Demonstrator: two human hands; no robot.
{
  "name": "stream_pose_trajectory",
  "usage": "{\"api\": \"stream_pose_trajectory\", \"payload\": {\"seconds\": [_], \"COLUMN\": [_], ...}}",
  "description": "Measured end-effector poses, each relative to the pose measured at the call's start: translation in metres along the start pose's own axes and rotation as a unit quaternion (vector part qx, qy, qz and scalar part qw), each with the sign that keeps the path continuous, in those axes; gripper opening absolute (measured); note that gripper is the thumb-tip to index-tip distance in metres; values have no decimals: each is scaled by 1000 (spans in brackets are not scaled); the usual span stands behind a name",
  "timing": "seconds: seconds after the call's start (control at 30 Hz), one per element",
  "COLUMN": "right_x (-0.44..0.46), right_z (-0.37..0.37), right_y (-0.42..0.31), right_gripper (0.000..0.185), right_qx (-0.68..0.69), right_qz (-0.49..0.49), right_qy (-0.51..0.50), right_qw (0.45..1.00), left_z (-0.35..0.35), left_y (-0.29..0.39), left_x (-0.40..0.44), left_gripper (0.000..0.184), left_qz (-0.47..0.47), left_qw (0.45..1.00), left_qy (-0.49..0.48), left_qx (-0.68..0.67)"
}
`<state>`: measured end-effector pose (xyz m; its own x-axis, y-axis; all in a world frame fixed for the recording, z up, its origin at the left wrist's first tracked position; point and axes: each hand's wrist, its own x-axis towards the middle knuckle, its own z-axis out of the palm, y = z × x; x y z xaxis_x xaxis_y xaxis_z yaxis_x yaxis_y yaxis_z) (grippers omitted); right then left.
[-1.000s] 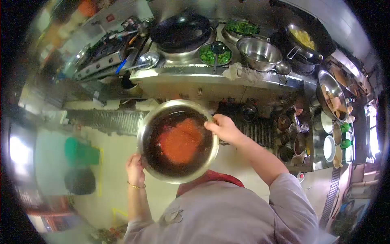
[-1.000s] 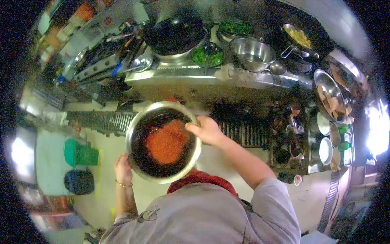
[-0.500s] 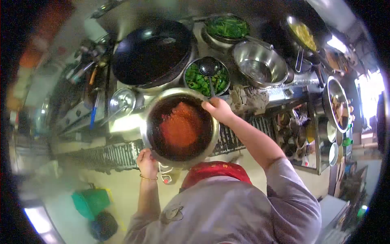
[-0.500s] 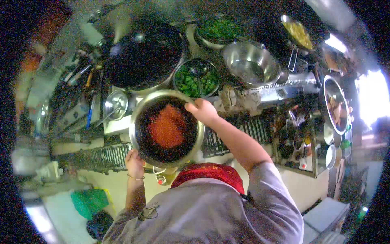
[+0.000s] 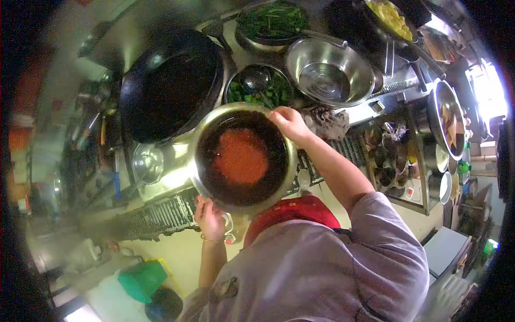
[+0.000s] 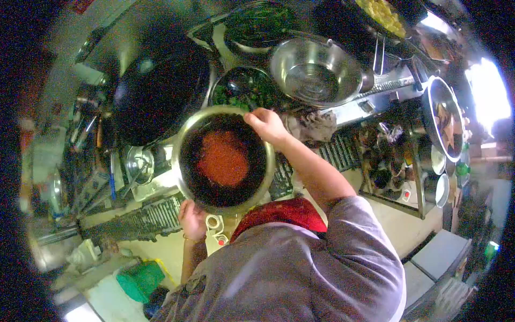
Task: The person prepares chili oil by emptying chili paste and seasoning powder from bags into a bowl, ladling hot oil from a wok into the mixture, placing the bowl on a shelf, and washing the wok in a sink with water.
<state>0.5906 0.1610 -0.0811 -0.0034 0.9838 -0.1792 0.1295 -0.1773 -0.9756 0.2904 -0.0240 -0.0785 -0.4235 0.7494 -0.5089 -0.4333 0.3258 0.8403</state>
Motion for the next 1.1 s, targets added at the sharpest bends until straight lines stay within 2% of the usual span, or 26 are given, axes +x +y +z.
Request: {"api": "stream_pose_trajectory", "payload": {"seconds": [0.1, 0.17, 0.23, 0.27, 0.37, 0.43, 0.47, 0.5, 0.57, 0.63, 0.67, 0.7, 0.8, 0.9, 0.97, 1.03, 1.07, 1.1], "right_x": [5, 1, 0, -2, 0, -31, -54, -75, -115, -129, -130, -124, -96, -52, -32, -13, -8, -3], "right_z": [-26, -23, -19, -21, -9, 0, -1, 1, 1, 40, 28, 13, 13, 24, 28, 37, 29, 29], "right_y": [-19, -23, -34, -48, -25, -1, 16, 46, 100, 248, 255, 262, 307, 345, 360, 378, 354, 355], "right_gripper": [58, 65, 66, 68, 61, 53, 46, 43, 43, 43, 45, 47, 51, 54, 55, 56, 61, 59], "right_qx": [-121, -196, -199, -168, -70, -64, -70, -64, 56, 27, 213, 384, 413, 495, 510, 540, 550, 551], "right_qz": [20, -23, -14, 25, -16, -118, -120, -166, -10, 210, 344, 454, 457, 480, 484, 493, 481, 480], "right_qy": [-6, 29, -34, -94, -104, 23, 33, 61, -36, -56, -5, 49, 156, 233, 264, 295, 309, 313], "right_qw": [992, 980, 979, 981, 992, 991, 990, 982, 998, 976, 914, 802, 772, 686, 660, 615, 609, 607], "left_z": [35, 26, 15, 11, -17, -12, -7, -6, -20, -37, -34, -28, -6, -28, -32, -18, -10, -6], "left_y": [5, -2, 2, 5, 19, 19, 18, 17, 17, 19, 25, 26, 32, 34, 33, 32, 26, 22], "left_x": [-8, 2, 6, 7, 13, 5, 3, 6, 6, 12, 9, 9, -2, 3, 8, 4, -3, -4], "left_gripper": [4, 3, 3, 3, 5, 6, 6, 7, 8, 10, 11, 12, 17, 22, 24, 21, 19, 21], "left_qz": [-22, -4, 8, 2, -15, -23, -25, -28, -31, -66, -89, -110, -123, -135, -112, -162, -102, -40], "left_qw": [1000, 1000, 999, 1000, 996, 998, 999, 998, 998, 996, 994, 992, 992, 988, 990, 981, 988, 969], "left_qy": [-14, -16, -34, -1, -79, -37, -17, -27, -38, -9, -9, -13, -27, -69, -66, -110, -16, 79], "left_qx": [0, -13, -12, -3, 29, 40, 43, 44, 41, 62, 62, 57, 25, 20, 47, -1, 119, 232]}}
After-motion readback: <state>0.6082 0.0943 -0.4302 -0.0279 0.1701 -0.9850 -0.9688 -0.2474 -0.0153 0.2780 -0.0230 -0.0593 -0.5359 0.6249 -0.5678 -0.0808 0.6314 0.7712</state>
